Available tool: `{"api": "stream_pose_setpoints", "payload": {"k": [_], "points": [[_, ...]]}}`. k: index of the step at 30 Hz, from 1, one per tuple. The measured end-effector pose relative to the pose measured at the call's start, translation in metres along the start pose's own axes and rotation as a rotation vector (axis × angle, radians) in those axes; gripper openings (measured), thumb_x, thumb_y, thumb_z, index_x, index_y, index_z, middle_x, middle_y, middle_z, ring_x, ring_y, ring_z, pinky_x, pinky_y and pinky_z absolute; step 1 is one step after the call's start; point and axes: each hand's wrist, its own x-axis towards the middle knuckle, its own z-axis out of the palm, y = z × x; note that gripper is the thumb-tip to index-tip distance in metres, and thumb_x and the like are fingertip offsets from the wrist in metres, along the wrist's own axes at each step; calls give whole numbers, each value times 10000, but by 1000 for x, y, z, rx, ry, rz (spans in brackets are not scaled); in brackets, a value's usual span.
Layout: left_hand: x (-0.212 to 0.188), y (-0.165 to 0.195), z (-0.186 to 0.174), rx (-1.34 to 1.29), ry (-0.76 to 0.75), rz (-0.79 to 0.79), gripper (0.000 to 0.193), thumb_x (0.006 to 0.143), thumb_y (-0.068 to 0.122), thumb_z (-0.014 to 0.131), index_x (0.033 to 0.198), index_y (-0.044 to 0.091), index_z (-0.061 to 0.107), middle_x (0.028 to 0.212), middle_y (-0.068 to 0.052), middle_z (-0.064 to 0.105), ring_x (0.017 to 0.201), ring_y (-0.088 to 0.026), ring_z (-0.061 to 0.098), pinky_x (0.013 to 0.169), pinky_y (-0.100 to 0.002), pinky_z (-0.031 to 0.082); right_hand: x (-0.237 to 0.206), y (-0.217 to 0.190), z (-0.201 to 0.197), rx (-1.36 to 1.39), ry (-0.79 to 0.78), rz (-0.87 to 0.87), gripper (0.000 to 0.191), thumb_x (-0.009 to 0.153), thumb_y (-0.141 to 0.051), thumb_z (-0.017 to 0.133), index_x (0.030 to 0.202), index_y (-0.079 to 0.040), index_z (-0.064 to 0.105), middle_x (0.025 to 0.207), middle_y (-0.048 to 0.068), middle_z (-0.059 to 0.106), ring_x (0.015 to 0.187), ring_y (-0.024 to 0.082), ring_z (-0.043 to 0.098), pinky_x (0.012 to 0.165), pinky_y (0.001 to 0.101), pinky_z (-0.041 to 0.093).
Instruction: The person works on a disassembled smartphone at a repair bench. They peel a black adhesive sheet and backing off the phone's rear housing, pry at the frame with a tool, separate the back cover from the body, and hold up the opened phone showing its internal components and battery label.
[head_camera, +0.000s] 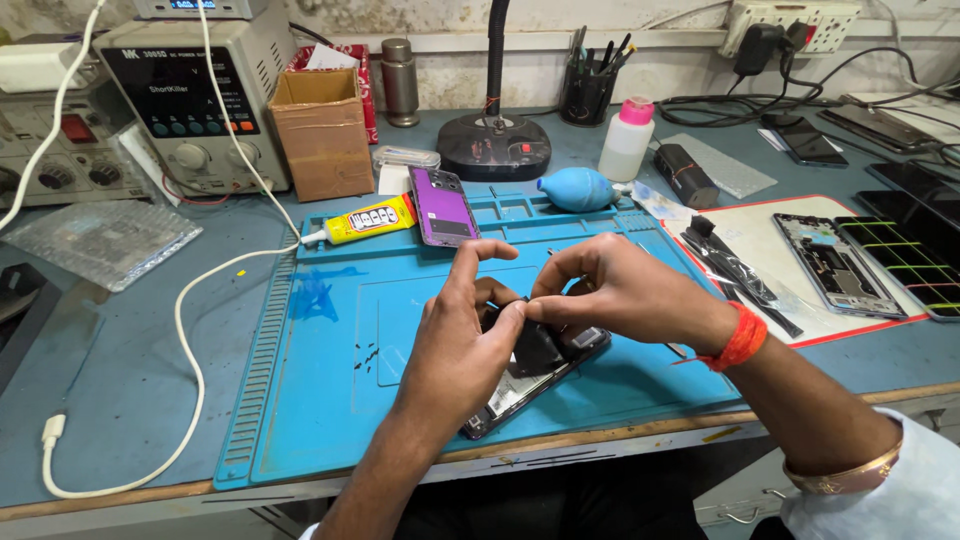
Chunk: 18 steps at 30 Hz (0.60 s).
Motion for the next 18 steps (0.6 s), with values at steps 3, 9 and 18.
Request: {"api": "stream_pose_setpoints", "payload": {"k": [3,9,18], "points": [[-2,-1,0,42,-3,51,409,902,62,645,1283,103,505,769,-36,737,602,-108,639,547,-308,492,3,-7,-3,-137,-18,-17,202,875,-181,725,927,5,786,744,24,766,664,76,699,609,268,600],[-3,1,-1,6,-33,-12,390,902,74,644,1269,123,522,759,-28,701,581,-108,615,531,-312,479,7,-4,-2,-53,-70,38,220,897,-199,699,858,17,712,721,13,696,637,72,647,578,266,560],[-4,-4,1,11,-10,18,321,897,60,659,1207,94,579,753,-24,730,628,-93,626,575,-297,486,9,29,6,185,-4,11,143,895,-120,701,852,16,689,712,-17,621,615,48,515,524,240,400]]}}
